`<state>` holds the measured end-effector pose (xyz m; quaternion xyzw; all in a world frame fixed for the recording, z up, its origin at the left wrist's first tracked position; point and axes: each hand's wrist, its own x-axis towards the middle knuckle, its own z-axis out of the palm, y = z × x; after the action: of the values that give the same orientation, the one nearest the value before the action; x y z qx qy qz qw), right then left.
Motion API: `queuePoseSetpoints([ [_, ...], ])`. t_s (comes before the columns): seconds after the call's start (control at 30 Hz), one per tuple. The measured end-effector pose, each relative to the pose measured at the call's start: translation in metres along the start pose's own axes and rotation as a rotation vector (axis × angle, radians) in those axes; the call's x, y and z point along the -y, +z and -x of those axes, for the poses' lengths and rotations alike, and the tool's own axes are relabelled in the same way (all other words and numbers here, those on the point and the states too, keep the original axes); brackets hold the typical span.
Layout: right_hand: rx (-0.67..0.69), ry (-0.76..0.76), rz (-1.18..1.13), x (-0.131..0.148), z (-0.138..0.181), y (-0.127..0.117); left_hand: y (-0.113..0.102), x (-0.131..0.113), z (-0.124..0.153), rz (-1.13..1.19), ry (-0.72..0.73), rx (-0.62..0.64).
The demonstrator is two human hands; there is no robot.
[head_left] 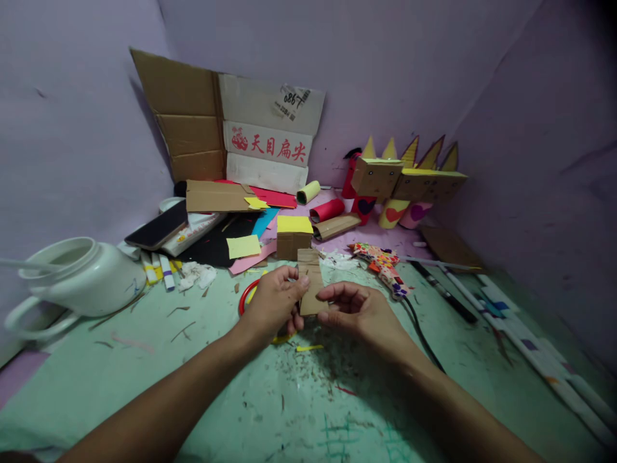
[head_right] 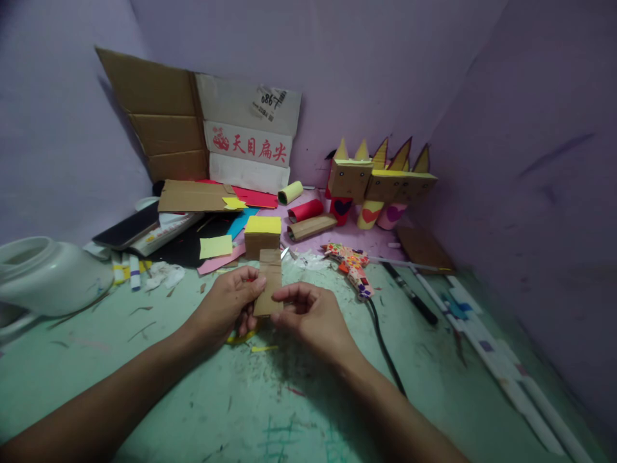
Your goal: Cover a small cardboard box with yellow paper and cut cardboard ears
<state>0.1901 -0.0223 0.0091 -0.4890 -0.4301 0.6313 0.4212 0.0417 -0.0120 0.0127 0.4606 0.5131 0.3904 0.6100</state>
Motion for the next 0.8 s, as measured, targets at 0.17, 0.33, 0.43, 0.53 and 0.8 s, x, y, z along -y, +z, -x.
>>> queuePoseSetpoints([
  [0.17, -0.015, 0.015, 0.014, 0.002, 0.001, 0.001, 0.0, 0.0, 0.001, -0.009, 0.007, -0.002],
  [0.33, -0.008, 0.026, 0.001, 0.005, 0.002, 0.002, 0.001, -0.004, 0.002, -0.079, 0.026, -0.027],
  [0.43, -0.007, 0.029, -0.016, 0.004, 0.001, 0.002, 0.001, -0.004, 0.003, -0.119, 0.043, -0.043],
  [0.53, 0.01, 0.046, -0.126, 0.0, -0.001, 0.0, 0.001, -0.005, 0.003, -0.128, 0.044, -0.039],
  [0.8, 0.055, 0.159, -0.246, -0.012, -0.005, -0.002, 0.003, 0.0, 0.004, -0.135, 0.042, 0.007],
])
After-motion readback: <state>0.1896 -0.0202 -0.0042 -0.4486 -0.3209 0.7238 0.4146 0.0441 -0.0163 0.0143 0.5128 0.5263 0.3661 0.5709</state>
